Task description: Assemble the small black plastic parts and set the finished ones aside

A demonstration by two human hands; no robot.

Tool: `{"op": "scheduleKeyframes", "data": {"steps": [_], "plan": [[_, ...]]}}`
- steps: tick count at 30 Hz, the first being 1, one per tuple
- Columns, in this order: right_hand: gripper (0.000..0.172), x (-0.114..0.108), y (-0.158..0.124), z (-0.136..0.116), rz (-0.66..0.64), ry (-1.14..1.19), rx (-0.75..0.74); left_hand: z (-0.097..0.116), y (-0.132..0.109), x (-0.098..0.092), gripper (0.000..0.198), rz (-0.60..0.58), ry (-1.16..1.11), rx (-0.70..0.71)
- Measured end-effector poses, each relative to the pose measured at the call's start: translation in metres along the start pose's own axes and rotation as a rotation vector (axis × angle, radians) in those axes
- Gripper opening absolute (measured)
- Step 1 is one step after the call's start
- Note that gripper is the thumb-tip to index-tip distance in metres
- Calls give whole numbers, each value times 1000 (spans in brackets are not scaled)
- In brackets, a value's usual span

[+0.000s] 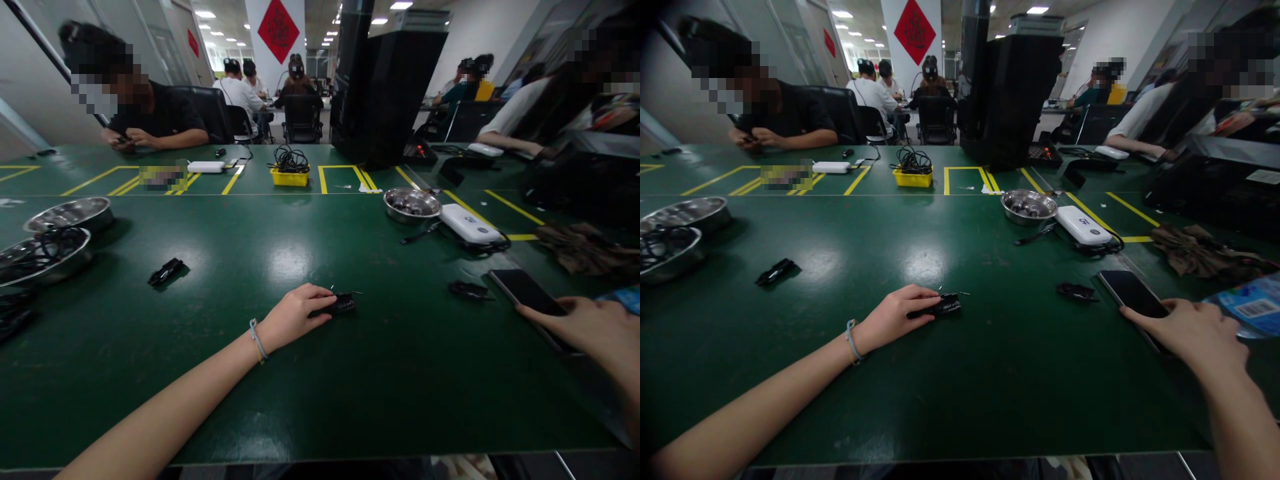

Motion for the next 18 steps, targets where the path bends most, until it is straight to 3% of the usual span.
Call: {"op": "scheduleKeyframes", "data": {"steps": [2,3,6,8,10,13,18], "plan": [[94,-25,-14,-27,-125,-119,43,-1,0,1,30,4,-1,7],[91,-39,-22,-44,-99,-106,-55,-1,0,1,30,6,-1,11],[66,-71,-48,-105,-110,94,-359,-2,-1,3,29,12,-1,19],[45,-82,-68,-146,-304,328,-599,-3,-1,3,30,15,1,24],[34,-85,-84,-183,-475,458,-785,-2,-2,3,30,16,4,30],[30,-81,-98,-223,-531,523,-878,-2,-2,3,31,9,8,35],[16,-68,-98,-250,-568,615,-924,-2,-3,3,31,18,4,41]]}}
Point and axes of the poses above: each hand's wrist, its own y-axis towards the middle knuckle, its own x-axis out of the palm, z = x × y, the point moved 1 cm from there along y, towards the middle knuckle, and after that the axes turned 5 degrees about z, right-handed, at the moved point
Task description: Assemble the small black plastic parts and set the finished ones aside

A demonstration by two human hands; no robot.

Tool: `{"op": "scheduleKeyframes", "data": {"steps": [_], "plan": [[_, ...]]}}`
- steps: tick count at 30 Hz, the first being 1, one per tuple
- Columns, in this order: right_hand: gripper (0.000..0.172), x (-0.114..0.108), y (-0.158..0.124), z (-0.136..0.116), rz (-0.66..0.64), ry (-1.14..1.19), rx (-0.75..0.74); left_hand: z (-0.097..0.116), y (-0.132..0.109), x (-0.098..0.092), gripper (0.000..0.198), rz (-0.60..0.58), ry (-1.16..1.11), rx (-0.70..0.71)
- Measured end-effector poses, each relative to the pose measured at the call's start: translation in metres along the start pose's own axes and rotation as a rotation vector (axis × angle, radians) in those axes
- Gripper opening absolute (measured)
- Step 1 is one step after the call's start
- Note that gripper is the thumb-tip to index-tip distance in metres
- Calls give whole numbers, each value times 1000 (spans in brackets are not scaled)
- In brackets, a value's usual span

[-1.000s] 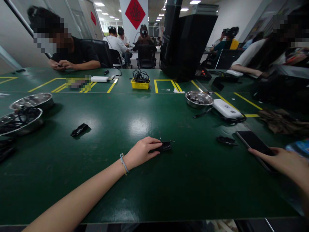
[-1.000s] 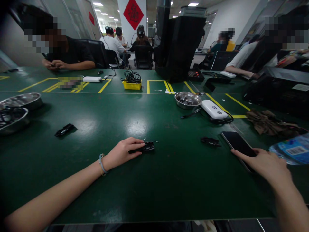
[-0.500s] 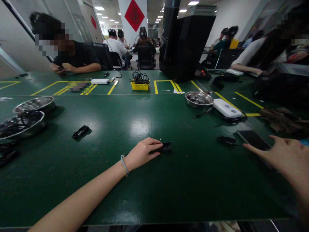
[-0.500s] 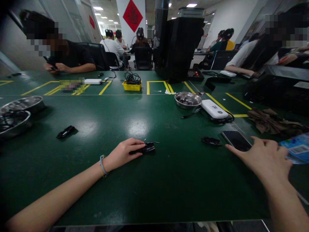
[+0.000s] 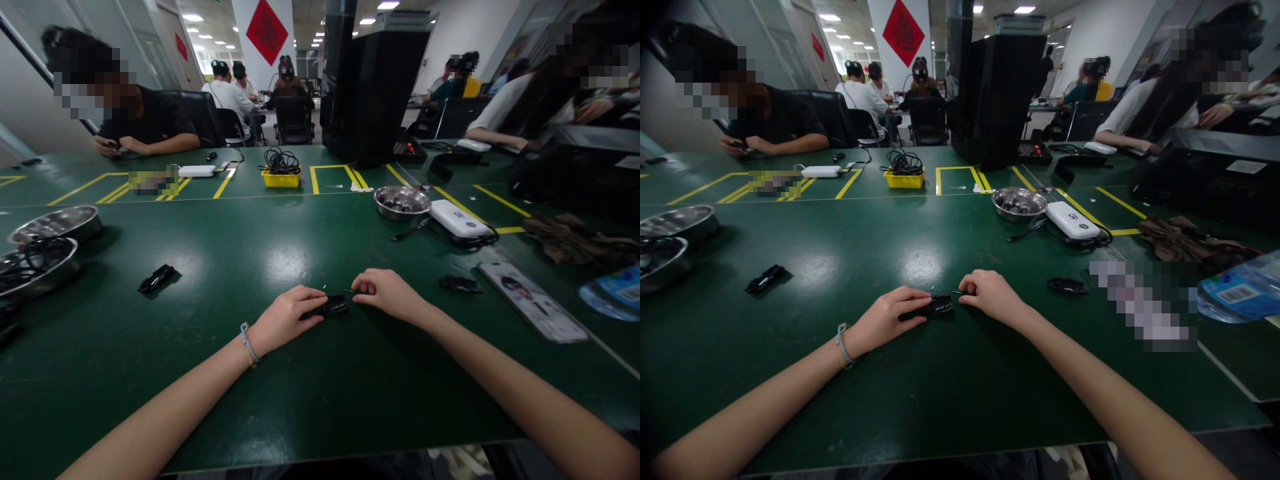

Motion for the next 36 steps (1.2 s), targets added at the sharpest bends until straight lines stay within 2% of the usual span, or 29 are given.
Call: {"op": "scheduleKeyframes", "data": {"steps": [4,12,17,23,29,33,36], "plan": [[10,0,4,3,24,56,-12,-1,0,0,31,-5,6,2],[10,-1,9,-12,16,-39,-69,0,0,-1,31,-11,1,0],[11,-4,16,-22,-59,-159,-78,1,0,0,31,-24,11,-11],[15,-6,22,-27,-103,-136,-75,2,0,0,30,-39,0,-9],[18,-8,26,-40,-151,-334,-98,3,0,0,29,-53,5,44],[13,-9,32,-42,-228,-502,-107,4,-1,0,29,-46,13,56],[10,-9,31,-35,-187,-434,-134,5,-1,1,30,-44,19,60]]}}
Point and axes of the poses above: each hand's wrist, its own y-axis towards the middle knuckle, its own x-axis out of the palm, z = x × y, the point moved 1 cm from there along y, towards the middle knuckle, and after that the axes turned 5 degrees about z, right-handed, at the moved point
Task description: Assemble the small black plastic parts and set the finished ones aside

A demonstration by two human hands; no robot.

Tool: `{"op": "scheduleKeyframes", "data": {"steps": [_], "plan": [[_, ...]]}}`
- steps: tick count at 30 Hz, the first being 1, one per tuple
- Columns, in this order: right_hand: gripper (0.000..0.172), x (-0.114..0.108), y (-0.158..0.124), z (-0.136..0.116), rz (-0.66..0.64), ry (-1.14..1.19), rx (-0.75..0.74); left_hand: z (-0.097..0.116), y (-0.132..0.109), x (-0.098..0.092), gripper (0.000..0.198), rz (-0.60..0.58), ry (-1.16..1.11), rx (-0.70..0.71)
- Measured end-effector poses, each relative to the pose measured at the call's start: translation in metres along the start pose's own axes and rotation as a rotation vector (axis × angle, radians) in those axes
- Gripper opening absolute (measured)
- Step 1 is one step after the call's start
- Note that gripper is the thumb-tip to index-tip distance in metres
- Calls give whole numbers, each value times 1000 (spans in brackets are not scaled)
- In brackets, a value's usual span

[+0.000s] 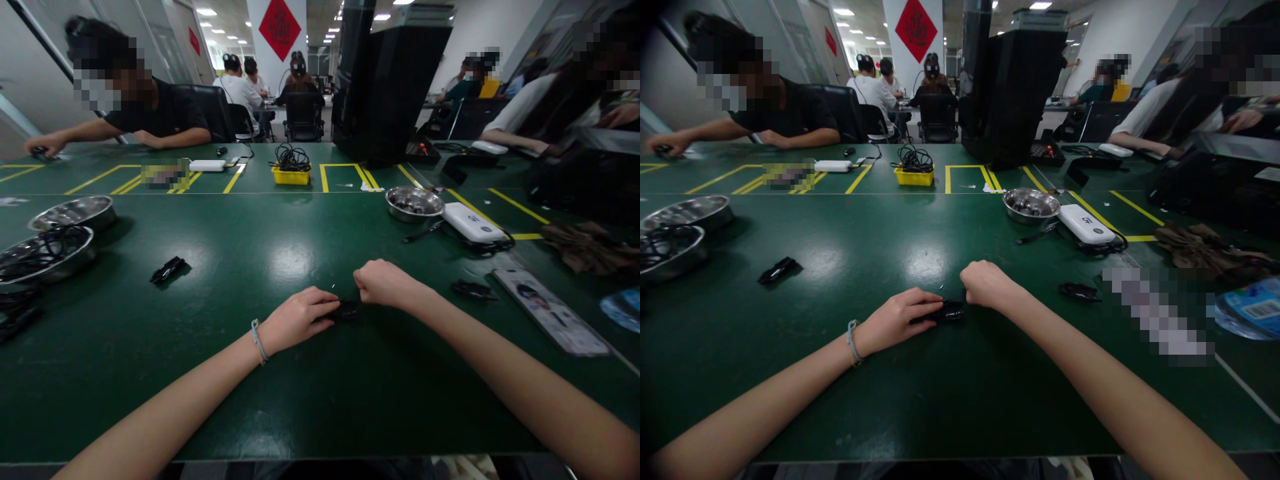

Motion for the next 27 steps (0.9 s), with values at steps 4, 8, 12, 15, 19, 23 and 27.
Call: {"op": "scheduleKeyframes", "data": {"steps": [4,8,12,15,19,23,27], "plan": [[7,6,-11,2,186,493,-7,0,0,0,29,21,1,-4],[10,13,-18,-6,319,791,8,-1,0,0,29,38,18,-23],[12,24,-20,-13,321,853,-29,-1,0,1,29,27,13,-45],[10,31,-22,-16,329,818,-49,-2,1,1,28,24,5,-64],[10,36,-23,-18,371,800,-52,-2,1,0,28,33,-10,-68],[11,37,-24,-19,389,799,-51,-2,2,0,29,36,-10,-59],[10,37,-24,-20,388,789,-45,-2,2,1,28,40,-18,-64]]}}
Point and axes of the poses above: each hand's wrist, its own y-axis towards the middle knuckle, its own x-axis out of the palm, z = x × y, the point moved 1 cm from there along y, towards the middle knuckle, and after that the axes turned 5 degrees about z, right-handed, at the moved point
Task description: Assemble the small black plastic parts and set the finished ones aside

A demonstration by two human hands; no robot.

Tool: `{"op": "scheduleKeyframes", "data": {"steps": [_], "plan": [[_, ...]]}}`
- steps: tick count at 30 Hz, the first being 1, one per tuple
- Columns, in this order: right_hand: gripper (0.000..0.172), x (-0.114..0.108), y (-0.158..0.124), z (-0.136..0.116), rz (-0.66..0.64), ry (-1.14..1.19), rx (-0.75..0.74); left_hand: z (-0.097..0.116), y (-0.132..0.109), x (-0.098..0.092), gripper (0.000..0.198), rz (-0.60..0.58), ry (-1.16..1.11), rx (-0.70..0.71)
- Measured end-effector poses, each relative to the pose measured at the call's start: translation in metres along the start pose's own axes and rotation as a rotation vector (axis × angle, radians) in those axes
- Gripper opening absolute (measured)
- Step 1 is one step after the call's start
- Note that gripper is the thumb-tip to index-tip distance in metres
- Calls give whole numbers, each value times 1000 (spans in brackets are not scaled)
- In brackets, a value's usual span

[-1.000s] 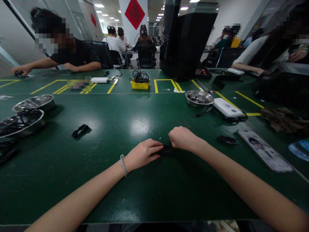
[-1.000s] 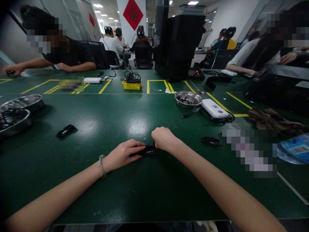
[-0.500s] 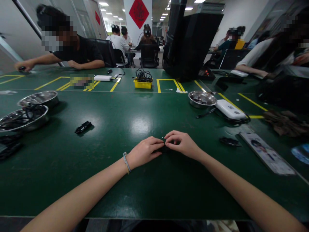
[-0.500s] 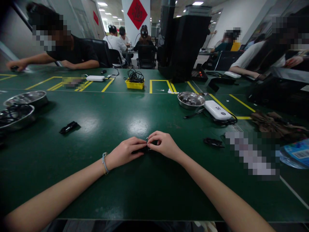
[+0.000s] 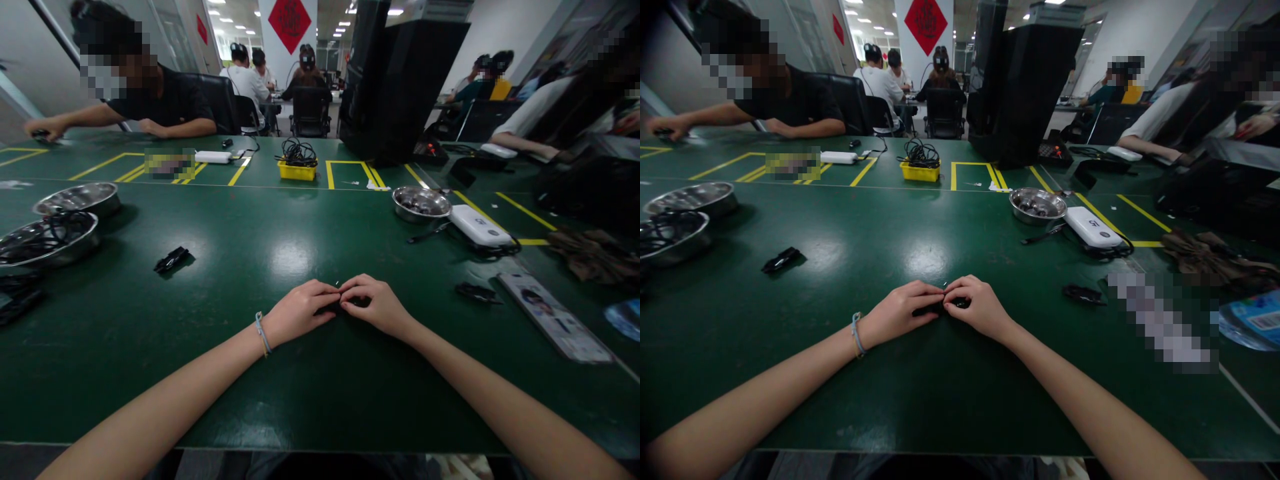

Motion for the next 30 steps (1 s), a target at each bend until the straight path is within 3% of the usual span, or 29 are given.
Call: {"op": "scheduleKeyframes", "data": {"steps": [17,21,25,30], "plan": [[4,1,-1,0,15,-15,8,0,-1,0,27,9,16,32],[11,-9,9,3,-44,22,8,0,-2,1,28,2,54,43],[17,-16,29,14,20,-56,49,0,-2,1,27,1,89,59],[17,-9,48,22,-134,-144,38,-1,-3,0,28,-8,96,65]]}}
Point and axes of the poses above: each hand's wrist, its own y-axis towards the middle knuckle, its own x-axis out of the palm, z = x × y, the point moved 1 cm from there along y, towards the middle knuckle, and after that the axes turned 5 degrees about z, right-handed, at the moved point
